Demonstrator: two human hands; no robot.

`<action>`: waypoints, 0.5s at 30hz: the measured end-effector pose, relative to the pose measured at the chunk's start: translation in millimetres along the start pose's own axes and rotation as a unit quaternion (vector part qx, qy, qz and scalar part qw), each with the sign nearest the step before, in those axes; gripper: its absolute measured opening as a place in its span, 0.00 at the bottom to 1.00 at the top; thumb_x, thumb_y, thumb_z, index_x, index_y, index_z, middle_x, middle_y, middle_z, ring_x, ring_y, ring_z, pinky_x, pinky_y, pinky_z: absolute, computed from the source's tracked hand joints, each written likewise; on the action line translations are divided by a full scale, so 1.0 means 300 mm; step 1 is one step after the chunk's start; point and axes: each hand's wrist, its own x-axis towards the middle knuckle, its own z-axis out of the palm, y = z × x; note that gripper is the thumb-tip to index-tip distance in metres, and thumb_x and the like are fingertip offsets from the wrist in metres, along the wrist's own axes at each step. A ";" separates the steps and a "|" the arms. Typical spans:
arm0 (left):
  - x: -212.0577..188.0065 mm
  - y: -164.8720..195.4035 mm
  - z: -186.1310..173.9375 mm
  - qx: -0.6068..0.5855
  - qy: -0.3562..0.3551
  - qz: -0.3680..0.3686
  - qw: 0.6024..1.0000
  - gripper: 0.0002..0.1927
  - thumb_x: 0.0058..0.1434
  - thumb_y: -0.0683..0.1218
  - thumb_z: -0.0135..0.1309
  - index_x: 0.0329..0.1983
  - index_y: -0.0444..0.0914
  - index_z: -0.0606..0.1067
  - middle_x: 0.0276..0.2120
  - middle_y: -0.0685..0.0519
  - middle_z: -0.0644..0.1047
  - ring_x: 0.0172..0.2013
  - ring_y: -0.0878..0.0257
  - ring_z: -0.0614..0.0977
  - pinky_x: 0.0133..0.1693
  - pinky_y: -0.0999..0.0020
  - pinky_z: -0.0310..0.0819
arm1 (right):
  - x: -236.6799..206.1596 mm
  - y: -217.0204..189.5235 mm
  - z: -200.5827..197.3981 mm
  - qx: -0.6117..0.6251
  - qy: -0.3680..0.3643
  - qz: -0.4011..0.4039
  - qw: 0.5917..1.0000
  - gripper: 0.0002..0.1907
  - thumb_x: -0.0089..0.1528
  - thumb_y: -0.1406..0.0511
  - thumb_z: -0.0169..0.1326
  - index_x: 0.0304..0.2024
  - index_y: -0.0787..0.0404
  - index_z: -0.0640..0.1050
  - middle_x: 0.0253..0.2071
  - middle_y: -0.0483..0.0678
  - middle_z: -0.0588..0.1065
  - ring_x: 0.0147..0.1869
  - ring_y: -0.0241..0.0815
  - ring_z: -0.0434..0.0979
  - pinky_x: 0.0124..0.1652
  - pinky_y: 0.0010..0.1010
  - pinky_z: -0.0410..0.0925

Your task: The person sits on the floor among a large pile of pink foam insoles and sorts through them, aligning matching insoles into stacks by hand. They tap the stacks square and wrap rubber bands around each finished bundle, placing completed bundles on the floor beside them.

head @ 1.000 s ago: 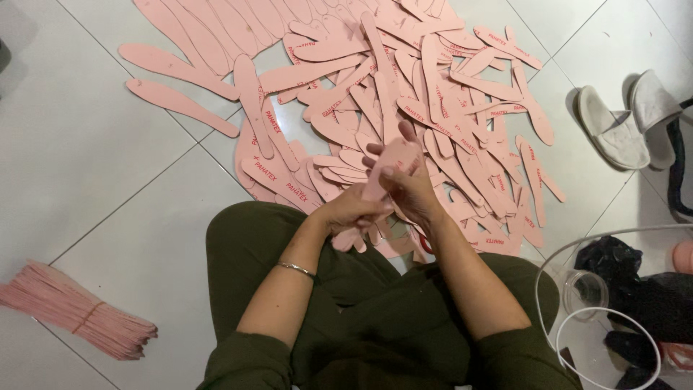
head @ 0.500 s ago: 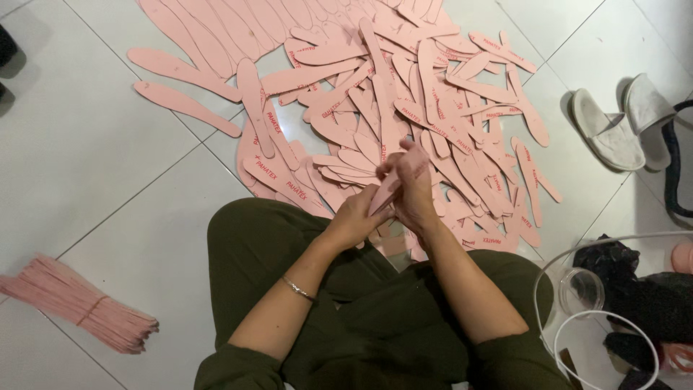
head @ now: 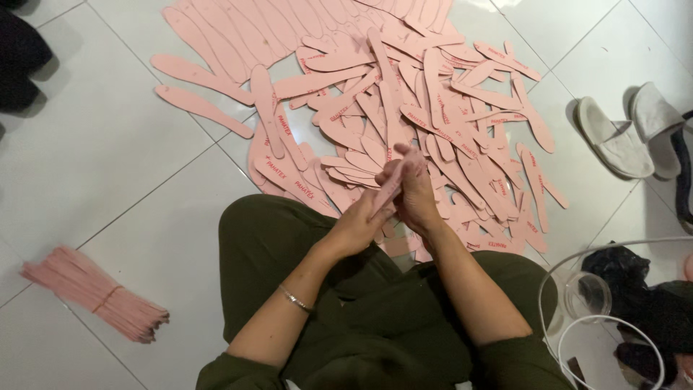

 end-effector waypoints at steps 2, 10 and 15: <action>-0.023 -0.024 -0.072 -0.054 0.039 -0.004 0.998 0.18 0.69 0.50 0.48 0.55 0.33 0.67 0.43 0.37 0.76 0.45 0.46 0.81 0.47 0.55 0.76 | 0.009 -0.024 0.006 -0.040 0.036 0.037 0.998 0.39 0.65 0.50 0.52 0.72 0.56 0.53 0.50 0.50 0.71 0.55 0.44 0.75 0.57 0.38 0.69; -0.224 -0.180 -0.696 -0.052 0.445 -0.122 0.886 0.19 0.70 0.50 0.43 0.59 0.35 0.65 0.55 0.43 0.72 0.55 0.50 0.75 0.56 0.56 0.69 | 0.033 -0.109 -0.045 -0.122 0.119 0.031 0.985 0.33 0.66 0.62 0.52 0.72 0.59 0.58 0.57 0.51 0.70 0.59 0.42 0.72 0.57 0.33 0.67; -0.326 -0.304 -0.823 0.100 0.511 -0.283 0.805 0.26 0.74 0.51 0.45 0.60 0.23 0.60 0.58 0.32 0.62 0.51 0.39 0.76 0.53 0.48 0.73 | 0.048 -0.085 -0.080 -0.127 0.120 0.048 0.983 0.31 0.64 0.65 0.52 0.69 0.60 0.61 0.54 0.50 0.73 0.55 0.40 0.74 0.53 0.31 0.68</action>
